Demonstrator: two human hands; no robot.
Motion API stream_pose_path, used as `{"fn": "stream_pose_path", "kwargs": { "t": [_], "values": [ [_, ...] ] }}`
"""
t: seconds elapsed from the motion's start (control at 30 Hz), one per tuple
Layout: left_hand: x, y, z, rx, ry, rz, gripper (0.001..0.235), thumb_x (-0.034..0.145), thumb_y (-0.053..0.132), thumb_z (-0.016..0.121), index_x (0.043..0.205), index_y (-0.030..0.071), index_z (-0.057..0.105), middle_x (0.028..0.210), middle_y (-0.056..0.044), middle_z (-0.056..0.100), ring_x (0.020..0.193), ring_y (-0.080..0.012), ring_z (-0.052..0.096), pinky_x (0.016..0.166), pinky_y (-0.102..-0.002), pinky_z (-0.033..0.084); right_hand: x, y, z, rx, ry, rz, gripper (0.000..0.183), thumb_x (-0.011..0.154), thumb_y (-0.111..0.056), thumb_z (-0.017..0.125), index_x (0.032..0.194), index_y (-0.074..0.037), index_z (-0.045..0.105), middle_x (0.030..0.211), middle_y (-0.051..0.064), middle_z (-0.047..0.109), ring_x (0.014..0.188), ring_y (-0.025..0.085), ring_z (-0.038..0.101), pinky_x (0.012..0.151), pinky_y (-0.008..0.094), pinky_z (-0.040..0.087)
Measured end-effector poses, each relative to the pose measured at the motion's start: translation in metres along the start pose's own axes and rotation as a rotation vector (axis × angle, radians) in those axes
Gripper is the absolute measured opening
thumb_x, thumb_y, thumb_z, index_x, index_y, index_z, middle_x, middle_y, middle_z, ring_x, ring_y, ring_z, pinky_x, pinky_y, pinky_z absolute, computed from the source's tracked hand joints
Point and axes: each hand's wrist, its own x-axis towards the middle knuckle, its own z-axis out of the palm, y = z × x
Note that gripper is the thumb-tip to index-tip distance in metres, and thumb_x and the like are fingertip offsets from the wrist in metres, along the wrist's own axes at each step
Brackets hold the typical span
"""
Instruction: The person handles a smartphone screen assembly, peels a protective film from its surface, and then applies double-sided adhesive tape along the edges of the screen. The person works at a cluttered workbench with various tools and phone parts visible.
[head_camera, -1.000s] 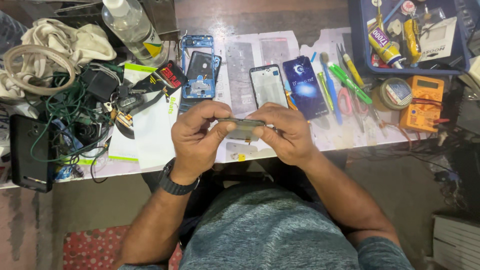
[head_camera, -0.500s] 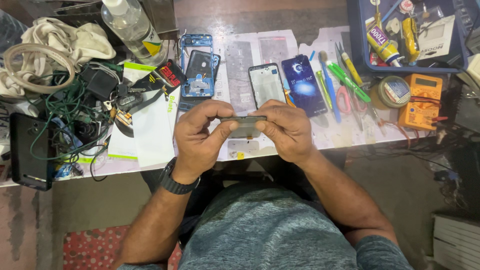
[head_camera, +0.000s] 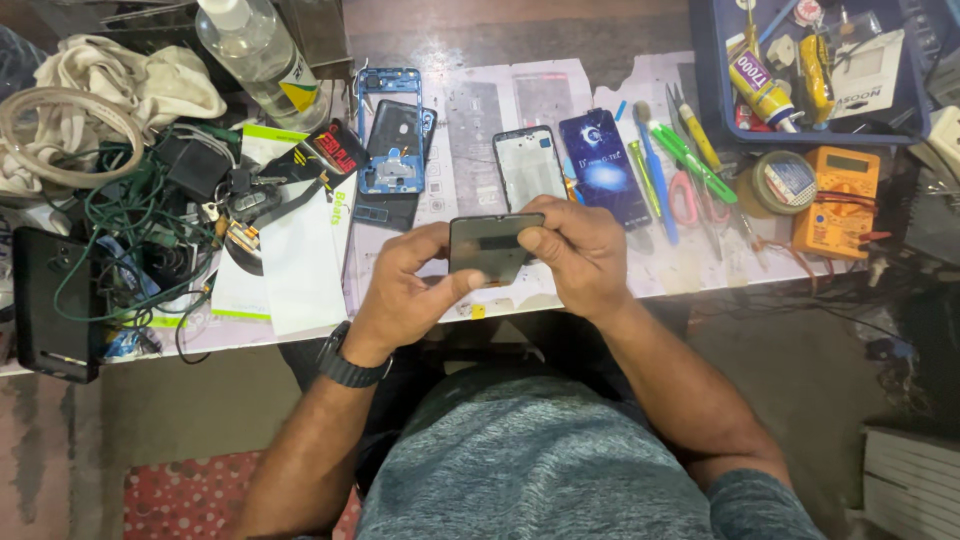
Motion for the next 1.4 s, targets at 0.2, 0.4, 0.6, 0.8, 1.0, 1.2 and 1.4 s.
{"fn": "stream_pose_path", "kwargs": {
  "t": [0.2, 0.4, 0.6, 0.8, 1.0, 1.2, 1.4],
  "values": [
    [-0.001, -0.004, 0.004, -0.513, -0.248, -0.097, 0.069, 0.101, 0.046, 0.065, 0.147, -0.002, 0.047, 0.130, -0.012, 0.063, 0.121, -0.0182, 0.058, 0.108, -0.033, 0.046, 0.001, 0.017, 0.003, 0.504, 0.022, 0.141, 0.018, 0.104, -0.011, 0.067, 0.108, 0.006, 0.067, 0.101, 0.013, 0.069, 0.083, 0.020, 0.067, 0.071, 0.034, 0.057],
    [0.004, -0.012, 0.007, -0.497, -0.234, -0.094, 0.079, 0.105, 0.067, 0.046, 0.144, -0.002, 0.047, 0.134, -0.012, 0.062, 0.128, -0.0192, 0.057, 0.115, -0.033, 0.042, 0.005, 0.021, -0.001, 0.292, 0.013, 0.091, 0.016, 0.107, -0.004, 0.065, 0.120, 0.006, 0.068, 0.102, 0.019, 0.069, 0.079, 0.023, 0.071, 0.070, 0.035, 0.059],
    [0.004, -0.016, 0.010, -0.456, -0.186, -0.092, 0.077, 0.104, 0.065, 0.051, 0.139, -0.003, 0.054, 0.125, -0.009, 0.064, 0.118, -0.0172, 0.057, 0.106, -0.032, 0.043, 0.008, 0.003, -0.002, -0.433, 0.132, -0.383, 0.044, 0.098, -0.001, 0.076, 0.131, -0.007, 0.047, 0.139, 0.022, 0.058, 0.112, 0.031, 0.066, 0.089, 0.038, 0.058],
    [0.008, -0.018, 0.012, -0.412, -0.181, -0.094, 0.077, 0.102, 0.067, 0.053, 0.137, -0.001, 0.056, 0.119, -0.008, 0.065, 0.116, -0.0165, 0.059, 0.106, -0.032, 0.045, 0.012, -0.004, -0.005, -0.377, 0.043, -0.372, 0.037, 0.097, -0.001, 0.074, 0.126, -0.009, 0.052, 0.142, 0.022, 0.055, 0.110, 0.025, 0.067, 0.089, 0.035, 0.060],
    [0.012, -0.011, 0.012, -0.375, -0.181, -0.104, 0.075, 0.103, 0.066, 0.051, 0.137, 0.000, 0.057, 0.117, -0.008, 0.065, 0.115, -0.0162, 0.059, 0.106, -0.031, 0.045, 0.012, -0.005, -0.005, -0.391, 0.031, -0.332, 0.030, 0.098, 0.004, 0.070, 0.121, -0.008, 0.056, 0.141, 0.022, 0.055, 0.108, 0.026, 0.066, 0.091, 0.035, 0.061],
    [0.013, -0.008, 0.013, -0.383, -0.174, -0.117, 0.074, 0.103, 0.064, 0.052, 0.137, -0.001, 0.058, 0.117, -0.008, 0.064, 0.114, -0.0164, 0.058, 0.104, -0.031, 0.045, 0.012, -0.010, -0.006, -0.393, 0.012, -0.313, 0.030, 0.096, 0.004, 0.072, 0.119, -0.008, 0.056, 0.140, 0.020, 0.055, 0.109, 0.025, 0.066, 0.089, 0.034, 0.060],
    [0.013, -0.010, 0.012, -0.422, -0.154, -0.098, 0.071, 0.103, 0.061, 0.055, 0.137, -0.002, 0.056, 0.120, -0.009, 0.065, 0.116, -0.0176, 0.059, 0.106, -0.033, 0.046, 0.017, -0.016, -0.010, -0.422, -0.031, -0.307, 0.030, 0.093, 0.008, 0.071, 0.114, -0.008, 0.055, 0.137, 0.020, 0.058, 0.108, 0.026, 0.067, 0.087, 0.034, 0.059]
  ]
}}
